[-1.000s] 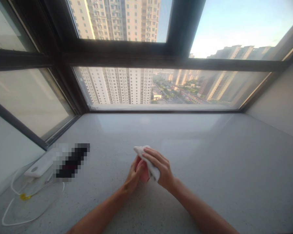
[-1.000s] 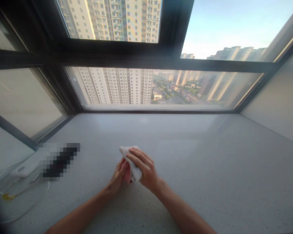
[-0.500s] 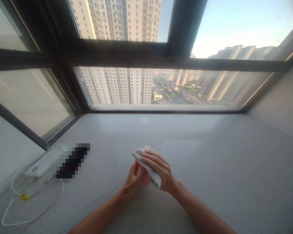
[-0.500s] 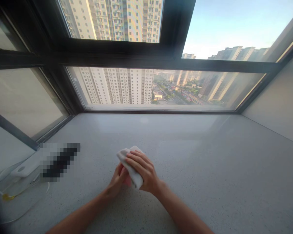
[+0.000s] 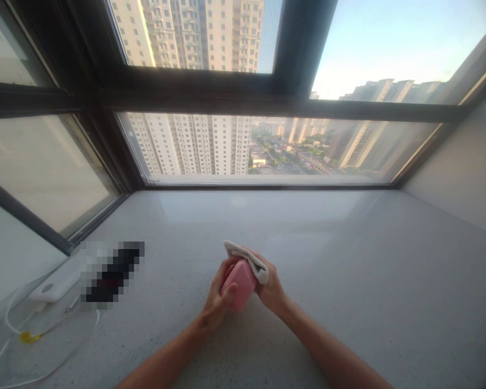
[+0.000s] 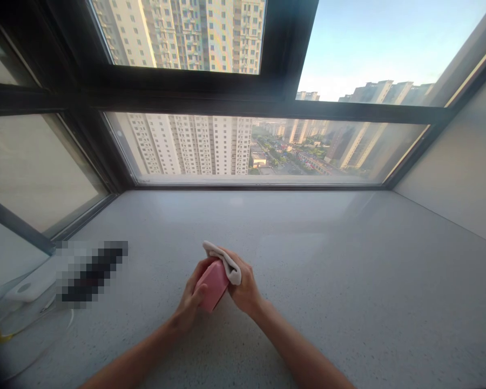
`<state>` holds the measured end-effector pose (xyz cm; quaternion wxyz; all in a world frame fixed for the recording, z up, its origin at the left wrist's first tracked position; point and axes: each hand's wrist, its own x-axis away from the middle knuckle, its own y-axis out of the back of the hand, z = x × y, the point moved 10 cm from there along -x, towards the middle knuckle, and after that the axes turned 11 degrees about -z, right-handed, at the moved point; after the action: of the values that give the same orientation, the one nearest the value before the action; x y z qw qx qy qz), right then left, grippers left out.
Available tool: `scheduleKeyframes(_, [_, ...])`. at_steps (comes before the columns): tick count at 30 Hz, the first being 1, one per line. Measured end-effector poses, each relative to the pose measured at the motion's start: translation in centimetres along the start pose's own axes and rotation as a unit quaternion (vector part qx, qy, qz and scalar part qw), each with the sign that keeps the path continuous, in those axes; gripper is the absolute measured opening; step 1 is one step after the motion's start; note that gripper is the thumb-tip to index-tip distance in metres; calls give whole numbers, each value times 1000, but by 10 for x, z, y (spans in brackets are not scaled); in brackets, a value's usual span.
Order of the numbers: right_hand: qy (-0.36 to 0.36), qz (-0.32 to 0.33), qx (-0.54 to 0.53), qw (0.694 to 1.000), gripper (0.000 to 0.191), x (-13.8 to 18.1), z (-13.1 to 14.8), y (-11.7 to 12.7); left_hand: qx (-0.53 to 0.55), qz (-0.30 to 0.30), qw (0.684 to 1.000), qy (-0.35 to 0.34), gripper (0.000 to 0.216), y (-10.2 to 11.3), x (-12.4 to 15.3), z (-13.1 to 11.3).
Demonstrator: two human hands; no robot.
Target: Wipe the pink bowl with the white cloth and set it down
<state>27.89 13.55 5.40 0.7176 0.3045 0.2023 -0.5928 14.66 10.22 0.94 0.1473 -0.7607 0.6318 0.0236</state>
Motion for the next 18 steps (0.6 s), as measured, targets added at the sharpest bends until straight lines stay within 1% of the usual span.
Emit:
scheduleKeyframes(1, [-15, -7, -3, 1000, 54, 0, -5, 1, -2, 5, 1000, 5, 77, -1, 1, -2])
scheduleKeyframes(2, [-8, -12, 1, 1000, 51, -1, -4, 2, 0, 11, 1000, 12, 80, -3, 2, -2])
scheduleKeyframes(3, [16, -19, 12, 1000, 49, -2, 2, 5, 7, 18, 1000, 21, 84, -4, 2, 0])
scheduleKeyframes(5, [98, -32, 48, 994, 50, -3, 23, 11, 24, 33, 999, 29, 89, -7, 3, 5])
scheduleKeyframes(8, [231, -24, 113, 966, 54, 3, 56, 12, 19, 25, 999, 19, 79, -6, 0, 15])
scheduleKeyframes(10, [285, -11, 135, 949, 54, 9, 66, 8, 4, 17, 1000, 17, 71, -5, -3, 20])
scheduleKeyframes(11, [293, -6, 134, 946, 54, 11, 67, 5, -1, 16, 1000, 20, 69, -4, -4, 21])
scheduleKeyframes(12, [286, -8, 126, 950, 54, 11, 64, 3, -1, 13, 1000, 22, 70, -3, -4, 21])
scheduleKeyframes(13, [260, -19, 114, 959, 53, 9, 57, 3, 1, 8, 1000, 24, 71, -2, -4, 20])
scheduleKeyframes(14, [217, -38, 98, 971, 52, 5, 48, 5, 3, 1, 1000, 26, 74, 0, -4, 18])
scheduleKeyframes(16, [105, -74, 64, 990, 51, -1, 24, 8, 5, -11, 1000, 29, 81, 3, -3, 14])
scheduleKeyframes(17, [60, -87, 53, 993, 52, -2, 15, 9, 4, -14, 999, 31, 84, 5, -2, 14])
scheduleKeyframes(18, [35, -92, 49, 994, 53, -2, 12, 10, 3, -16, 999, 31, 85, 5, -2, 15])
